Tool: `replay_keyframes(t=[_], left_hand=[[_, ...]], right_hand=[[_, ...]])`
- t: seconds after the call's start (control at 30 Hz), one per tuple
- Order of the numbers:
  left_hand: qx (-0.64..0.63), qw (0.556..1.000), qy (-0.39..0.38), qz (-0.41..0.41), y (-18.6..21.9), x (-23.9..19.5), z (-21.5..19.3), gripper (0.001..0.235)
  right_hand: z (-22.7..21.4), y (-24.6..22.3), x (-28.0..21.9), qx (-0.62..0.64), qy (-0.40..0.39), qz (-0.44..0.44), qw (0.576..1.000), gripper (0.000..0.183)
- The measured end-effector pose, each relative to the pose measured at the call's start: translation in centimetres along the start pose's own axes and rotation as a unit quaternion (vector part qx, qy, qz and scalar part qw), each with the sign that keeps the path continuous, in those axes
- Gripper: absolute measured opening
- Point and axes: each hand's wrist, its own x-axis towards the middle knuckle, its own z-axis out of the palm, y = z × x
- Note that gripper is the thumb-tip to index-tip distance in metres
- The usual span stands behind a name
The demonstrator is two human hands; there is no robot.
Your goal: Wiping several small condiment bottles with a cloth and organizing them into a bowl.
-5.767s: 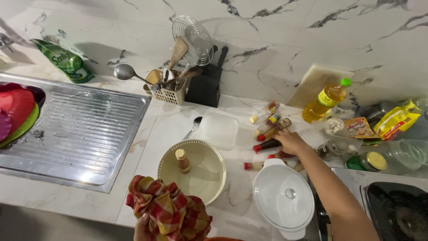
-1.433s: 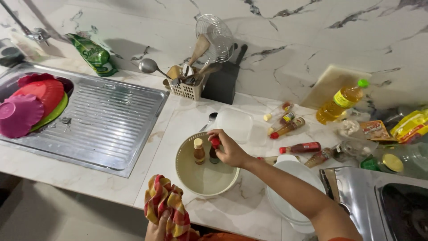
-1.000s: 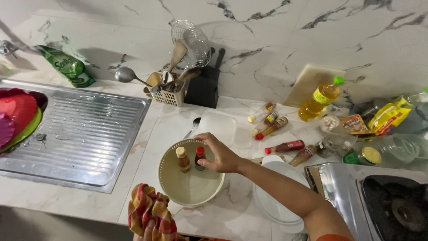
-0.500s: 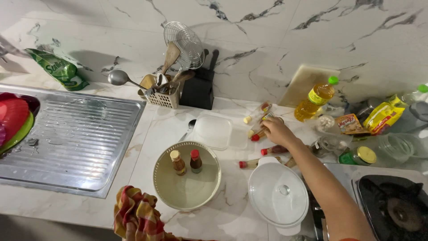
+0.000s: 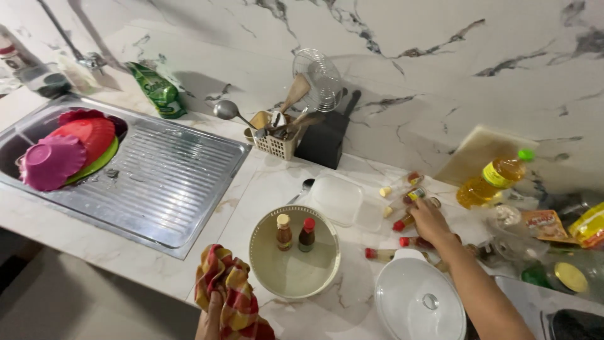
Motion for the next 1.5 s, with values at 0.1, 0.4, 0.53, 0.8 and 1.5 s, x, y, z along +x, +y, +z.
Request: replay_keyframes(t=[0.1, 0.4, 0.53, 0.8, 1.5], left_hand=[[0.000, 0.999, 0.035, -0.020, 2.6, 4.7, 3.2, 0.063], [-0.006, 0.999, 0.043, -0.022, 4.5, 4.6, 3.8, 0.062], [-0.007, 0.999, 0.045, -0.015, 5.4, 4.3, 4.5, 0.061], [0.034, 0.997, 0.052, 0.038, 1.3, 5.1, 4.4, 0.058], [-0.116, 0.980, 0.074, 0.142, -0.5, 1.8, 3.3, 0.049]], right_hand=[[0.0, -0.1, -0.1, -0.016, -0.009, -0.002, 1.000, 0.025], [-7.4, -3.5, -2.0, -0.051, 0.030, 0.009, 0.998, 0.028], [-11.2, -7.0, -3.3, 0.116, 0.181, -0.020, 0.977, 0.032], [-19.0, -26.4, -10.8, 0.590, -0.080, -0.173, 0.784, 0.048], [-13.9, -43.3, -16.0, 0.473, 0.038, -0.361, 0.803, 0.082]])
